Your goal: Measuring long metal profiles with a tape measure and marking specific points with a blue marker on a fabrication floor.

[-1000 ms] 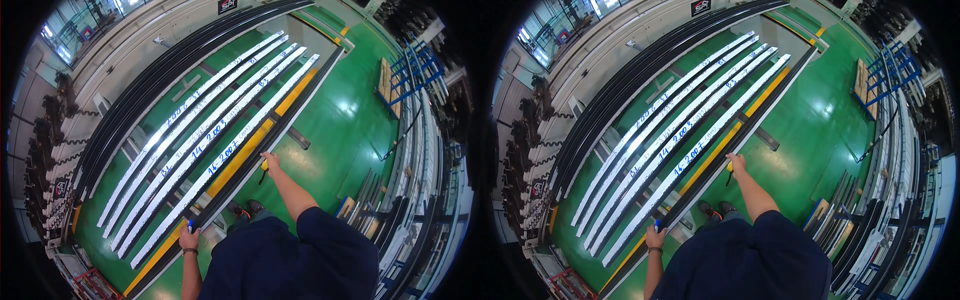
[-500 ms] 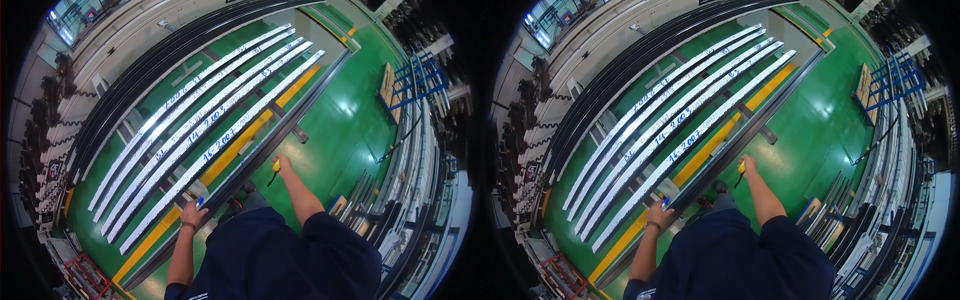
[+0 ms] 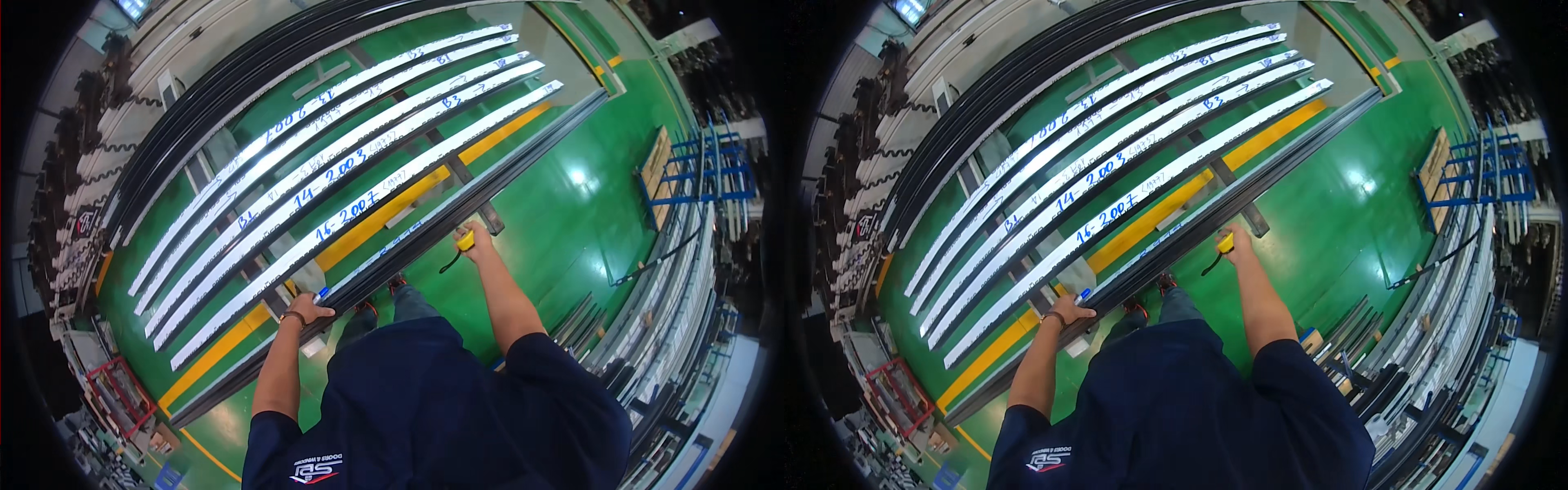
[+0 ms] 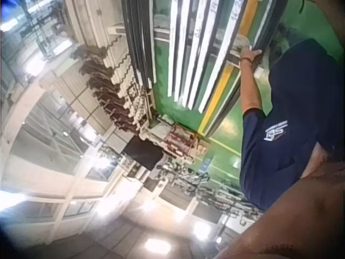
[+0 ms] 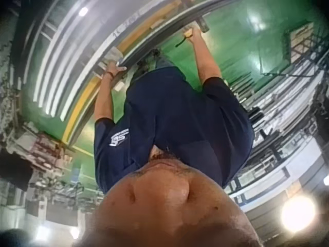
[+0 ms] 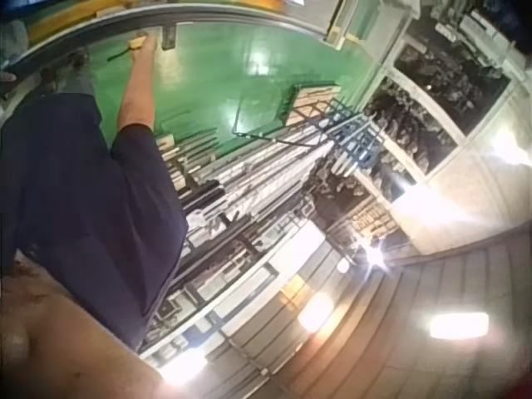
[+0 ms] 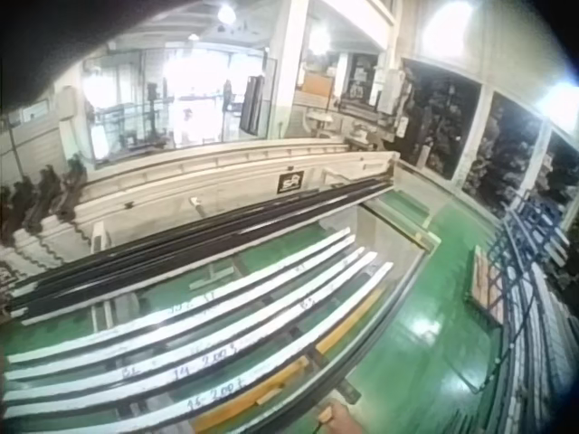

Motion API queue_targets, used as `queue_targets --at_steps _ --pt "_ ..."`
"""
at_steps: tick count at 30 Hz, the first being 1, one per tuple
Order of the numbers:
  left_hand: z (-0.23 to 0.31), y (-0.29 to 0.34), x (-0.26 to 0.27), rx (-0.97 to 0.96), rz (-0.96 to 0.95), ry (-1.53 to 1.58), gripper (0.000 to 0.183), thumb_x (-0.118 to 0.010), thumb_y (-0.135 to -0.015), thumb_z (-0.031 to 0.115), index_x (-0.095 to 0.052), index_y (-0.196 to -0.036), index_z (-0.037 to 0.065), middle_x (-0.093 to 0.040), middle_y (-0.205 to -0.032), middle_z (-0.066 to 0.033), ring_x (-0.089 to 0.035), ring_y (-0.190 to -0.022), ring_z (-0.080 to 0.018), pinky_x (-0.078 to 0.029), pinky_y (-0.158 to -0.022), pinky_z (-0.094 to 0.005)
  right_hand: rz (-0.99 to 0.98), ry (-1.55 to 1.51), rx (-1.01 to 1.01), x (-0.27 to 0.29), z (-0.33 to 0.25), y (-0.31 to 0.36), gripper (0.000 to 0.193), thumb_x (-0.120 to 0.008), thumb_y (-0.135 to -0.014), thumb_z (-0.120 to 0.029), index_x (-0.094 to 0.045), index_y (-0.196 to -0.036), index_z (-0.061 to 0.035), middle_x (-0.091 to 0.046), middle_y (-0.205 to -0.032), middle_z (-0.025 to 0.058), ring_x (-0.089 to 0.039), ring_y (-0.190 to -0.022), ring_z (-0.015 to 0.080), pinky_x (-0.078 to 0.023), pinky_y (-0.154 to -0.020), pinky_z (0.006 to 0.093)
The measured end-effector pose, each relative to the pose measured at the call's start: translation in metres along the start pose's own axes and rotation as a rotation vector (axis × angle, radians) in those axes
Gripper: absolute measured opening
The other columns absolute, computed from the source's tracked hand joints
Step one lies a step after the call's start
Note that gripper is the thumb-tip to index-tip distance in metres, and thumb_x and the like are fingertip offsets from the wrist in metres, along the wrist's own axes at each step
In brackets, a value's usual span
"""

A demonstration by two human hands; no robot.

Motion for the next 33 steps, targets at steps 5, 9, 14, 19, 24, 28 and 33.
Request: queue_targets --at_steps 5,9,14,19,24,28,33 --pt "0.018 0.039 -0.017 0.042 0.244 -0.086 0.084 -0.092 -0.058 0.052 -0.060 -0.118 0.003 -0.069 -0.116 -0.0231 -0.067 -0.108 -0.0377 -0.053 -0.091 -0.0440 -0.130 -0.003 -0.062 -0.005 -0.014 -0.010 0.023 -0.062 -0.081 -0.019 -0.056 -0.103 -0.0120 -0.059 -0.101 0.0094 -0.061 -0.091 0.0320 -0.050 -0.073 0.0520" --pt "0.022 0.053 -0.054 0.055 0.398 -0.135 0.073 -0.093 -0.059 0.043 -0.061 -0.116 0.010 -0.067 -0.118 -0.0148 -0.067 -0.104 -0.0387 -0.055 -0.085 -0.0483 -0.137 -0.137 -0.081 0.007 -0.006 -0.002 0.027 -0.059 -0.076 -0.016 -0.058 -0.102 -0.0101 -0.063 -0.096 0.0098 -0.061 -0.086 0.0305 -0.051 -0.074 0.0510" --pt "0.027 0.059 -0.073 0.123 0.477 -0.084 0.067 -0.094 -0.059 0.034 -0.062 -0.113 0.010 -0.063 -0.115 -0.0146 -0.067 -0.098 -0.0397 -0.056 -0.080 -0.0495 -0.151 -0.105 -0.090 0.015 -0.001 -0.013 0.026 -0.058 -0.076 -0.017 -0.059 -0.100 -0.0077 -0.063 -0.096 0.0114 -0.062 -0.084 0.0311 -0.053 -0.072 0.0498" --pt "0.030 0.064 -0.061 0.160 0.655 -0.076 0.064 -0.094 -0.058 0.033 -0.062 -0.108 0.010 -0.063 -0.113 -0.0143 -0.068 -0.093 -0.0400 -0.056 -0.079 -0.0506 -0.154 -0.143 -0.132 -0.005 -0.002 -0.021 0.024 -0.059 -0.075 -0.016 -0.057 -0.097 -0.0070 -0.062 -0.095 0.0136 -0.061 -0.083 0.0322 -0.053 -0.072 0.0506" --pt "0.013 0.048 -0.041 0.112 0.702 -0.041 0.057 -0.092 -0.061 0.031 -0.063 -0.106 0.011 -0.066 -0.109 -0.0156 -0.069 -0.094 -0.0387 -0.056 -0.080 -0.0497 -0.231 -0.192 -0.125 -0.033 -0.006 -0.048 0.023 -0.061 -0.079 -0.018 -0.061 -0.100 -0.0083 -0.066 -0.096 0.0116 -0.064 -0.086 0.0308 -0.055 -0.079 0.0508" --pt "0.012 0.035 -0.038 0.243 0.562 -0.020 0.051 -0.086 -0.071 0.037 -0.067 -0.109 0.009 -0.069 -0.109 -0.0180 -0.070 -0.096 -0.0358 -0.057 -0.082 -0.0482 -0.193 -0.042 -0.100 -0.035 -0.033 -0.031 0.032 -0.061 -0.088 -0.025 -0.061 -0.116 -0.0092 -0.067 -0.115 0.0107 -0.064 -0.104 0.0332 -0.051 -0.091 0.0566" --pt "0.011 0.031 -0.027 0.215 0.693 0.039 0.050 -0.083 -0.069 0.020 -0.063 -0.113 0.008 -0.065 -0.115 -0.0182 -0.070 -0.098 -0.0377 -0.058 -0.082 -0.0477 -0.244 -0.070 -0.201 -0.041 -0.034 -0.049 0.029 -0.058 -0.078 -0.019 -0.060 -0.107 -0.0128 -0.065 -0.107 0.0094 -0.063 -0.094 0.0316 -0.051 -0.078 0.0469"
Point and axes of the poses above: each hand's wrist, its own y-axis away from the middle knuckle, its own x-axis out of the back of the hand, z = x × y, the point moved 5 cm from there along -y, towards the middle knuckle
